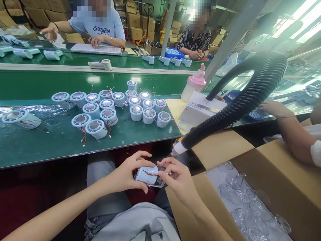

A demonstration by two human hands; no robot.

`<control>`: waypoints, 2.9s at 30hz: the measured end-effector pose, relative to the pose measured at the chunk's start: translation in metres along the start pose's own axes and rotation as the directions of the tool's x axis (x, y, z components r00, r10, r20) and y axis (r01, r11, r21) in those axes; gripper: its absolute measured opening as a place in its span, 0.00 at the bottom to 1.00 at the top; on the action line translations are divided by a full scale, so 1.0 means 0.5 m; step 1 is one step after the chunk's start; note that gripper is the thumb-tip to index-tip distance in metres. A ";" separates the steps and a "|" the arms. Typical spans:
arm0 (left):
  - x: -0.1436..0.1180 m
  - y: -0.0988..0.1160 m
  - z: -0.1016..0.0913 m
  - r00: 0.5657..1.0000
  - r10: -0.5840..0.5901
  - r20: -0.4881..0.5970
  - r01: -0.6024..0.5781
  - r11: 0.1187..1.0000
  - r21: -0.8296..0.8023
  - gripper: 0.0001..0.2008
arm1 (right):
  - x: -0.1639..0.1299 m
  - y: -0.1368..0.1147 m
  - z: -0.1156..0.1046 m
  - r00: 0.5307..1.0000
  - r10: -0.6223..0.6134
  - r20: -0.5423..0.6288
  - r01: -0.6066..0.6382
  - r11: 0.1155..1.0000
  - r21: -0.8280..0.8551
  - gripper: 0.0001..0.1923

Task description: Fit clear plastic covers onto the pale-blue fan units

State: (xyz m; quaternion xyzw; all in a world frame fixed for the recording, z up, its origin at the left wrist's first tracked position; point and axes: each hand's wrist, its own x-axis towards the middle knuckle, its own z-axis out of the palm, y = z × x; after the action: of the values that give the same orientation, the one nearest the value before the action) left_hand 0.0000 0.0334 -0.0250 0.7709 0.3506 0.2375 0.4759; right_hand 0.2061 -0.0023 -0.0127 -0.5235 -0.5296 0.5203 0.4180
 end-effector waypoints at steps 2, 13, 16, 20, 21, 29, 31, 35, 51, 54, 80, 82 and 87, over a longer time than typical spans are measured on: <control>-0.002 0.002 0.005 0.998 -0.043 0.050 0.049 0.992 -0.115 0.30 | 0.002 0.003 -0.004 0.999 0.036 -0.024 -0.035 0.997 0.066 0.15; -0.019 0.018 0.028 0.934 -0.337 0.123 0.324 0.649 -0.688 0.26 | -0.003 0.030 -0.038 0.930 -0.254 0.266 0.319 0.917 -0.240 0.24; -0.026 0.027 0.021 0.941 -0.297 0.161 0.326 0.678 -0.659 0.29 | -0.012 0.031 -0.042 0.892 -0.339 0.299 0.423 0.861 -0.283 0.22; -0.035 0.036 0.007 0.969 -0.208 0.132 0.246 0.823 -0.512 0.34 | -0.023 0.022 -0.042 0.906 -0.320 0.277 0.387 0.890 -0.240 0.24; -0.037 0.038 0.005 0.974 -0.188 0.125 0.225 0.848 -0.480 0.35 | -0.026 0.019 -0.041 0.916 -0.294 0.272 0.357 0.908 -0.218 0.24; -0.044 0.046 0.000 0.986 -0.124 0.107 0.155 0.921 -0.358 0.36 | -0.036 0.010 -0.036 0.955 -0.092 0.281 0.099 0.995 -0.013 0.27; -0.047 0.049 -0.002 0.986 -0.123 0.114 0.155 0.925 -0.348 0.36 | -0.037 0.005 -0.037 0.955 -0.056 0.292 0.052 0.998 0.023 0.27; -0.046 0.041 0.000 0.982 -0.145 0.124 0.186 0.870 -0.456 0.37 | -0.035 0.007 -0.033 0.952 -0.009 0.305 -0.042 0.986 0.159 0.26; 0.161 -0.038 0.084 0.954 -0.294 0.053 0.246 0.672 -0.699 0.36 | 0.010 0.203 -0.011 0.973 0.128 -0.190 0.022 0.774 0.633 0.30; 0.166 -0.031 0.081 0.950 -0.311 0.043 0.258 0.694 -0.672 0.36 | 0.017 0.206 -0.010 0.974 0.125 -0.190 0.034 0.747 0.664 0.31; 0.146 0.021 0.044 0.954 -0.300 0.020 0.264 0.802 -0.536 0.32 | 0.018 0.191 0.023 0.985 0.093 -0.143 0.047 0.656 0.753 0.29; 0.140 0.022 0.037 0.949 -0.313 0.013 0.273 0.804 -0.528 0.32 | 0.019 0.189 0.027 0.987 0.082 -0.138 0.049 0.661 0.748 0.29; 0.124 0.016 0.024 0.938 -0.347 -0.006 0.291 0.793 -0.535 0.33 | 0.016 0.178 0.028 0.992 0.037 -0.122 0.061 0.706 0.706 0.29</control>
State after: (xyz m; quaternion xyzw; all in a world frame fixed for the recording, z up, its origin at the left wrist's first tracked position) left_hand 0.0506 0.0717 -0.0210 0.5272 0.4212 0.2801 0.6827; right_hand 0.2022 -0.0041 -0.1029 -0.3516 -0.2652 0.6464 0.6231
